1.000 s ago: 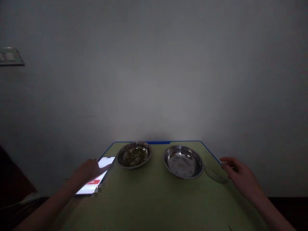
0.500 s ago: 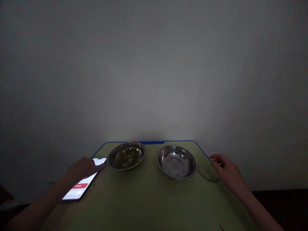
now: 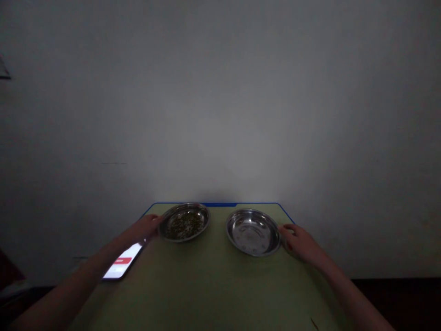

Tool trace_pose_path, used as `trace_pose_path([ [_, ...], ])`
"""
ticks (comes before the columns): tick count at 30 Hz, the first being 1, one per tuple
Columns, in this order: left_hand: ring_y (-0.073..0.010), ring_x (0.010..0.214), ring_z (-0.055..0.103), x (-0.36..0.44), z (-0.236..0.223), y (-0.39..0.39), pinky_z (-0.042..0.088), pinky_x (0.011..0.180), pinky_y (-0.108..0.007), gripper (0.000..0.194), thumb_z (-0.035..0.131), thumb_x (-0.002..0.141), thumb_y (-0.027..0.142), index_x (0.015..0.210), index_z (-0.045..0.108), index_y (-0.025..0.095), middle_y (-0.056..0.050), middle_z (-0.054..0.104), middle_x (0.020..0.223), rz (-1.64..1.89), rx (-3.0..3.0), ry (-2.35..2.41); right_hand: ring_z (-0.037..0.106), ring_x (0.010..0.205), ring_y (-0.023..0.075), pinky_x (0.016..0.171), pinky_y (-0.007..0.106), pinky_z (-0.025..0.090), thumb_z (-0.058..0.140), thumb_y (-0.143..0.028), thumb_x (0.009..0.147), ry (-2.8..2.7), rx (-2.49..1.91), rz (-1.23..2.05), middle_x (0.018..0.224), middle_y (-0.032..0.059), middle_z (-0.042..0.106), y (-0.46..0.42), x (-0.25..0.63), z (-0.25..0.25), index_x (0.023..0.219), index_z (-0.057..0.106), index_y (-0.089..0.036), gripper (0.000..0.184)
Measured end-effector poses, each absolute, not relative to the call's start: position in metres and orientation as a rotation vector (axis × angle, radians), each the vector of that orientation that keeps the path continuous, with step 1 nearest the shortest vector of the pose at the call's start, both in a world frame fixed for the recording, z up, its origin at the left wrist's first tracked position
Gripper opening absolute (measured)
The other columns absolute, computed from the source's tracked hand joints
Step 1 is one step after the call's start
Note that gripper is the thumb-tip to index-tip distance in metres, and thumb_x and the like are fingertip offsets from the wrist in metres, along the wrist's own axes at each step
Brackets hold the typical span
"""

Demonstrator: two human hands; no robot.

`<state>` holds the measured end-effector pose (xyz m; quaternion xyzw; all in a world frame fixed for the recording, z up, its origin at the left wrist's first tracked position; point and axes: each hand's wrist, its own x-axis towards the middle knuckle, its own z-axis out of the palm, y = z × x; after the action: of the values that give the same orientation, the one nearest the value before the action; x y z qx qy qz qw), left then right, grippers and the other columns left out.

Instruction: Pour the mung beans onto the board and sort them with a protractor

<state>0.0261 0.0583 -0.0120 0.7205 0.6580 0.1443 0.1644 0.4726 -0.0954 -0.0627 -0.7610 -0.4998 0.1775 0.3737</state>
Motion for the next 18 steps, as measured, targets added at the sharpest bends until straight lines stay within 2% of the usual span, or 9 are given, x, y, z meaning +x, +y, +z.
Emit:
trace_pose_path([
  [3, -0.0174, 0.046, 0.061, 0.038, -0.019, 0.055, 0.046, 0.043, -0.026, 0.037, 0.044, 0.082, 0.049, 0.087, 0.058, 0.015, -0.005, 0.067, 0.061, 0.422, 1.781, 1.747, 0.062, 0.051, 0.0209, 0.05, 0.03, 0.044, 0.051, -0.046, 0.082, -1.319, -1.94, 0.519, 0.049, -0.0006, 0.061, -0.087, 0.459, -0.067, 0.106, 0.063, -0.008, 0.047],
  [7, -0.0133, 0.045, 0.059, 0.037, -0.03, 0.051, 0.045, 0.043, -0.023, 0.024, 0.056, 0.073, 0.039, 0.084, 0.056, 0.017, -0.002, 0.066, 0.06, 0.606, 1.446, 1.499, 0.063, 0.052, 0.0188, 0.049, 0.027, 0.044, 0.053, -0.031, 0.078, -1.333, -1.916, 0.565, 0.057, -0.0006, 0.065, -0.082, 0.448, -0.071, 0.104, 0.061, -0.01, 0.035],
  [12, -0.0141, 0.048, 0.062, 0.034, -0.029, 0.044, 0.05, 0.048, -0.024, 0.018, 0.05, 0.074, 0.031, 0.085, 0.055, 0.017, -0.001, 0.065, 0.057, 0.682, 1.433, 1.449, 0.057, 0.041, 0.0176, 0.04, 0.026, 0.039, 0.044, -0.026, 0.079, -1.3, -1.9, 0.551, 0.049, -0.0021, 0.06, -0.088, 0.454, -0.066, 0.104, 0.06, -0.012, 0.033],
  [18, -0.0174, 0.049, 0.065, 0.038, -0.02, 0.035, 0.053, 0.047, -0.026, 0.027, 0.048, 0.075, 0.029, 0.097, 0.054, 0.016, 0.001, 0.061, 0.051, 0.758, 1.578, 1.433, 0.062, 0.049, 0.0209, 0.049, 0.029, 0.046, 0.043, -0.025, 0.077, -1.254, -1.866, 0.452, 0.052, 0.0004, 0.062, -0.094, 0.469, -0.056, 0.097, 0.063, -0.016, 0.03],
])
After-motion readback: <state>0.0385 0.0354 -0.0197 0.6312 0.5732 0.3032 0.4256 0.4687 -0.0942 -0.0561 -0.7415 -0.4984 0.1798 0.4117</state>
